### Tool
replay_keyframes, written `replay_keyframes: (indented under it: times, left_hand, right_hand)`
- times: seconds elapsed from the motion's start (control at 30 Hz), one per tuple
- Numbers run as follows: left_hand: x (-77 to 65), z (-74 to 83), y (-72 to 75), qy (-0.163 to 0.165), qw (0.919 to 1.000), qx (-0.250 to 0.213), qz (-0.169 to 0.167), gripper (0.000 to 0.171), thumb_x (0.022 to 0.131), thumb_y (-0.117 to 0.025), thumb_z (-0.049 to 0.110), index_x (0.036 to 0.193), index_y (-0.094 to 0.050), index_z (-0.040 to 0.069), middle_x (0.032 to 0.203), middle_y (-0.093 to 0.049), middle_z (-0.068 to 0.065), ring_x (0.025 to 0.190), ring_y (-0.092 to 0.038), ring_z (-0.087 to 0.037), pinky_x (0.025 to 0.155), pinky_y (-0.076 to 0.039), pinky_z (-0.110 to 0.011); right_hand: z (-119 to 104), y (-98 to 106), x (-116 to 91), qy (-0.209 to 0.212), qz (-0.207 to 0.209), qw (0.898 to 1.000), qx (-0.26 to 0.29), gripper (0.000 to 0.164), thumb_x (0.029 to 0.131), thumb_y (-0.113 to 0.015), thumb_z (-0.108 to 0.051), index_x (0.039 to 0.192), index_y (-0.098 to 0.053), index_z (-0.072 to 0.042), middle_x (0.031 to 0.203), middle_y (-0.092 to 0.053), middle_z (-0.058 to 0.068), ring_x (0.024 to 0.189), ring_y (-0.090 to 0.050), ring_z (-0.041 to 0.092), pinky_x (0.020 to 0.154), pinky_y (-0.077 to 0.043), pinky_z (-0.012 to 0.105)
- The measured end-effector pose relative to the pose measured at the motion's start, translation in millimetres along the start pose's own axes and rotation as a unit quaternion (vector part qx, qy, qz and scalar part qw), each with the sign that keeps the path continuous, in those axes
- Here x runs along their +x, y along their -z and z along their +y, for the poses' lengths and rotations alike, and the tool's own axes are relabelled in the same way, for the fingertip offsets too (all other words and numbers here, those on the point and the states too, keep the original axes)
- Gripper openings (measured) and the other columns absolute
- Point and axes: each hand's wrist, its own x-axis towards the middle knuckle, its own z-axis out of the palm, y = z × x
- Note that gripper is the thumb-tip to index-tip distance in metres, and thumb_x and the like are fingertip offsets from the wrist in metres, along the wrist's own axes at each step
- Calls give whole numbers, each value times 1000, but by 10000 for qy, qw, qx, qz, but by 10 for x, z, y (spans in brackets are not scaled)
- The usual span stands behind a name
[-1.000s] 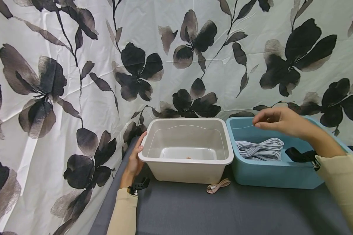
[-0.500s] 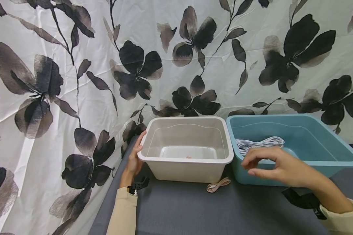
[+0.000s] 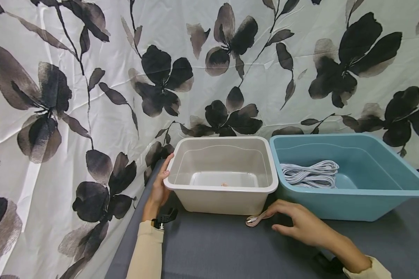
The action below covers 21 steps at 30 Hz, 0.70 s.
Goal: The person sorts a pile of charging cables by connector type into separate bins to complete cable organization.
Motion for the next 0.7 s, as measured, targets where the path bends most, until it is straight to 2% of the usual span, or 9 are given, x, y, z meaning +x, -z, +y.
replay_keyframes:
  times: [0.13, 0.23, 0.37, 0.5, 0.7]
  left_hand:
    - [9, -5, -1, 13, 10000, -20, 36, 69, 97, -30, 26, 165, -16, 26, 171, -16, -4, 146, -25, -39, 110, -36, -51]
    - [13, -5, -4, -2, 10000, 1, 36, 70, 97, -30, 27, 165, -15, 24, 171, -15, -6, 145, -26, -39, 109, -37, -51]
    - [18, -2, -9, -5, 10000, -15, 29, 71, 97, -30, 27, 166, -14, 24, 170, -16, -7, 145, -26, -42, 108, -38, -51]
    - [20, -2, -12, 29, 10000, -21, 60, 71, 96, -30, 28, 166, -13, 24, 170, -17, -6, 145, -25, -43, 106, -40, -48]
    - [25, 1, -13, 34, 10000, -48, 58, 72, 97, -30, 28, 166, -11, 22, 171, -15, -6, 146, -24, -42, 108, -37, -51]
  right_hand:
    - [52, -133, -11, -102, -2, 9985, -535, 37, 84, -82, -16, 116, -69, -27, 119, -66, -10, 108, -63, 9, 89, -52, 32]
    - [55, -197, -16, -323, -179, 9968, -706, 38, 84, -82, -19, 120, -69, -22, 125, -64, -8, 114, -61, 12, 92, -51, 38]
    - [60, -257, -29, -585, -359, 9941, -842, 39, 86, -81, -22, 123, -67, -21, 128, -63, -7, 118, -59, 15, 94, -51, 42]
    - [64, -297, -22, -614, -328, 9925, -1004, 40, 85, -82, -23, 122, -68, -21, 125, -62, -9, 115, -58, 13, 93, -51, 42]
    - [40, -344, 0, -731, -306, 9897, -1191, 43, 82, -83, -23, 122, -69, -20, 119, -60, -11, 111, -52, 11, 89, -50, 40]
